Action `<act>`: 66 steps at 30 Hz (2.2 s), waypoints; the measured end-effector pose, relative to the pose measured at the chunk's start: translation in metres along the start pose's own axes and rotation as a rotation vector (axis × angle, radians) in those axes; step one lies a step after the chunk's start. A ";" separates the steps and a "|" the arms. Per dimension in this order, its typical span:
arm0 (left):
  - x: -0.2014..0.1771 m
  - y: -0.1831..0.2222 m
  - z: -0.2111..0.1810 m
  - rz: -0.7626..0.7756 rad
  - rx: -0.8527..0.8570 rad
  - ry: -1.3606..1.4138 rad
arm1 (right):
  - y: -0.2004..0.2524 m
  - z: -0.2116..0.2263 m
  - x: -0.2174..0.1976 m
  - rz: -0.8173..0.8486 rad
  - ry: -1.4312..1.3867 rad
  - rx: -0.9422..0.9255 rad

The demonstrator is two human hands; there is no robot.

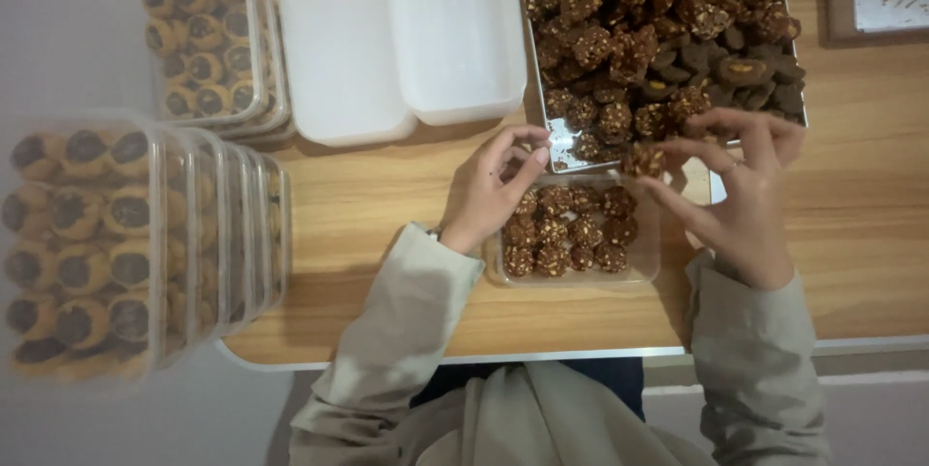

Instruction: Arranging chocolate clusters from a large metal tray into a smaller plastic container for packaging.

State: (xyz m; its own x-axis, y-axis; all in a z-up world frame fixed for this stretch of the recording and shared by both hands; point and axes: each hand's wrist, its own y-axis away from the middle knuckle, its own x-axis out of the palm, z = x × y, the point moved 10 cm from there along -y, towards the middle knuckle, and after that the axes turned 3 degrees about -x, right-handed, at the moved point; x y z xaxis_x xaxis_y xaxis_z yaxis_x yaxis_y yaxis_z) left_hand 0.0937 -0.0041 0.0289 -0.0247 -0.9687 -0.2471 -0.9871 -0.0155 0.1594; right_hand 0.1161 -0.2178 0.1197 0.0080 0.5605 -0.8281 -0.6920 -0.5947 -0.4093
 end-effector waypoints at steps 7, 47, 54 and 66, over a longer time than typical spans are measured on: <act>-0.002 0.000 0.002 -0.017 0.010 -0.005 | -0.024 -0.004 0.003 -0.148 0.393 -0.049; -0.009 0.005 -0.001 -0.029 -0.031 0.090 | -0.034 0.020 0.030 -0.116 0.443 -0.123; -0.007 0.005 0.003 -0.031 -0.036 0.078 | -0.037 0.022 0.029 -0.077 0.251 -0.082; -0.007 0.005 0.002 -0.034 -0.045 0.086 | -0.039 0.015 0.027 -0.052 0.065 -0.070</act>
State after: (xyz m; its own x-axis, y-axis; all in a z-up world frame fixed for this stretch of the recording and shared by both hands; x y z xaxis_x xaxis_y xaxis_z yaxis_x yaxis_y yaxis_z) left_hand 0.0889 0.0036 0.0291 0.0244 -0.9850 -0.1708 -0.9790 -0.0581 0.1956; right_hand 0.1320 -0.1705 0.1187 0.0914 0.5542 -0.8273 -0.6376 -0.6056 -0.4761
